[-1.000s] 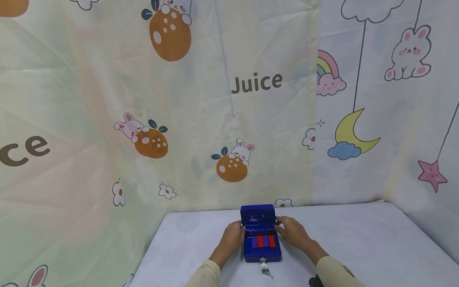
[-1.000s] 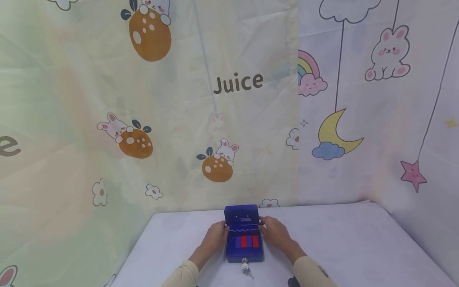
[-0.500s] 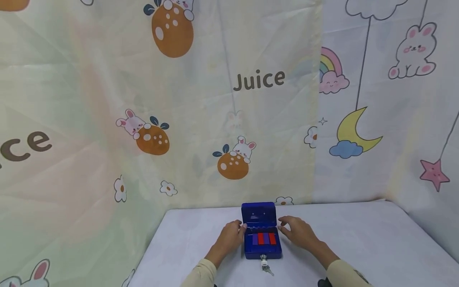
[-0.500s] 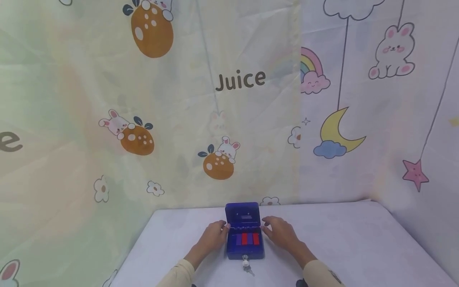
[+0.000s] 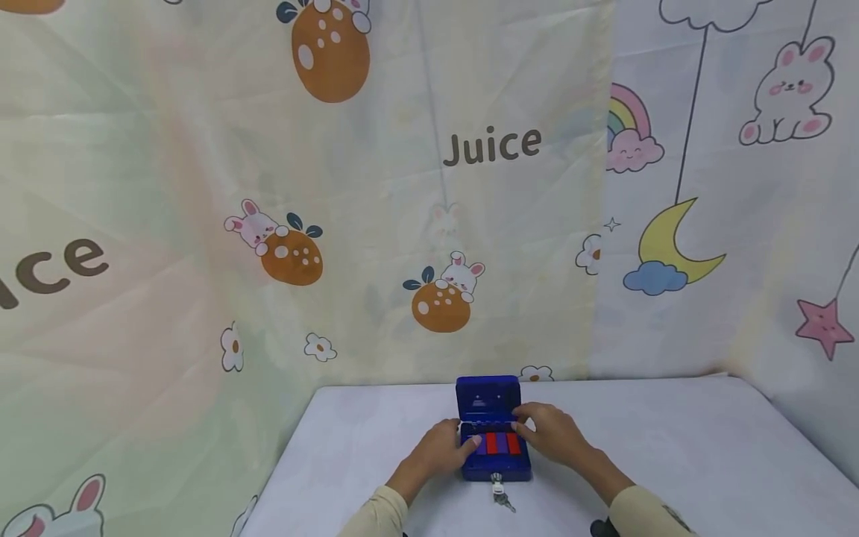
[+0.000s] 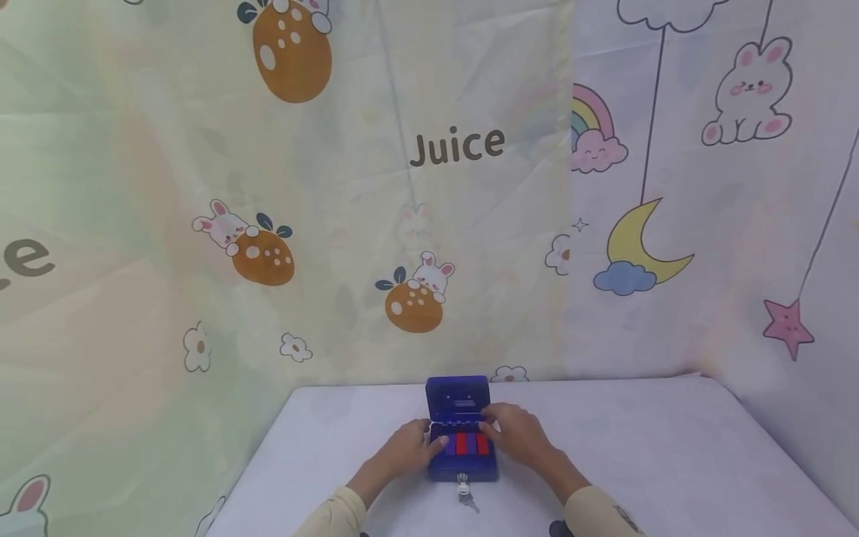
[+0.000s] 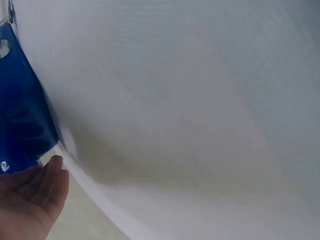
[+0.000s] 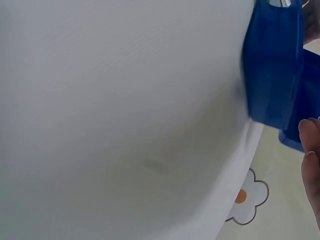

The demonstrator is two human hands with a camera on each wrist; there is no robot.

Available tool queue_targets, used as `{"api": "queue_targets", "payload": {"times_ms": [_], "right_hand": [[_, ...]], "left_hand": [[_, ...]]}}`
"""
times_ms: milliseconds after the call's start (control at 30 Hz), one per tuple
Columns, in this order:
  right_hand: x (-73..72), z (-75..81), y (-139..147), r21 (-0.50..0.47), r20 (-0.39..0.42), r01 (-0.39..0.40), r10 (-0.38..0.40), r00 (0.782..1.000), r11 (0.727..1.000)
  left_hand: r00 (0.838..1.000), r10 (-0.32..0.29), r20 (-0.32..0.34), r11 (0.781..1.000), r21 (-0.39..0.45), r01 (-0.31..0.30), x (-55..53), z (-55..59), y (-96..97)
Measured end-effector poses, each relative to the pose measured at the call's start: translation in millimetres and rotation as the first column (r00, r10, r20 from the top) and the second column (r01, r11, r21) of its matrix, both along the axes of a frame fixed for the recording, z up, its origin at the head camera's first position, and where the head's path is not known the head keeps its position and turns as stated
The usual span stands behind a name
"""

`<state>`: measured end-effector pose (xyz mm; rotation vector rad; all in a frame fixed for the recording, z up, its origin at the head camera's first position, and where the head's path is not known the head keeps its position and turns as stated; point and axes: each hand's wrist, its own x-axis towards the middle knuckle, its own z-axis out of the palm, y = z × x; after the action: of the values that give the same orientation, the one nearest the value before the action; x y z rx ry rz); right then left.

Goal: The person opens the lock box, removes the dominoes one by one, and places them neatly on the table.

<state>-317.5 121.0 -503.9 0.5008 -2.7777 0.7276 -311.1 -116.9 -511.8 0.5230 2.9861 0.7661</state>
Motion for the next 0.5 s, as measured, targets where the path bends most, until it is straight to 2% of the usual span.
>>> {"api": "queue_targets", "payload": {"times_ms": [200,267,500], "right_hand": [[0.6,8.1,-13.7,0.044,0.031,-0.089,0.088,0.996,0.995],[-0.3,8.5,-17.6,0.053,0.045,-0.116,0.114,0.993,0.992],[-3.8,5.0,-29.2,0.041,0.098,-0.186,0.181,0.979,0.982]], "left_hand": [[0.991,-0.130,-0.025,0.992,0.000,0.130,-2.7,-4.1,0.5],[0.989,-0.148,-0.018,0.989,0.001,0.148,-3.1,-5.1,0.2],[0.989,-0.148,-0.005,0.988,-0.043,0.148,-2.0,-8.1,0.8]]}}
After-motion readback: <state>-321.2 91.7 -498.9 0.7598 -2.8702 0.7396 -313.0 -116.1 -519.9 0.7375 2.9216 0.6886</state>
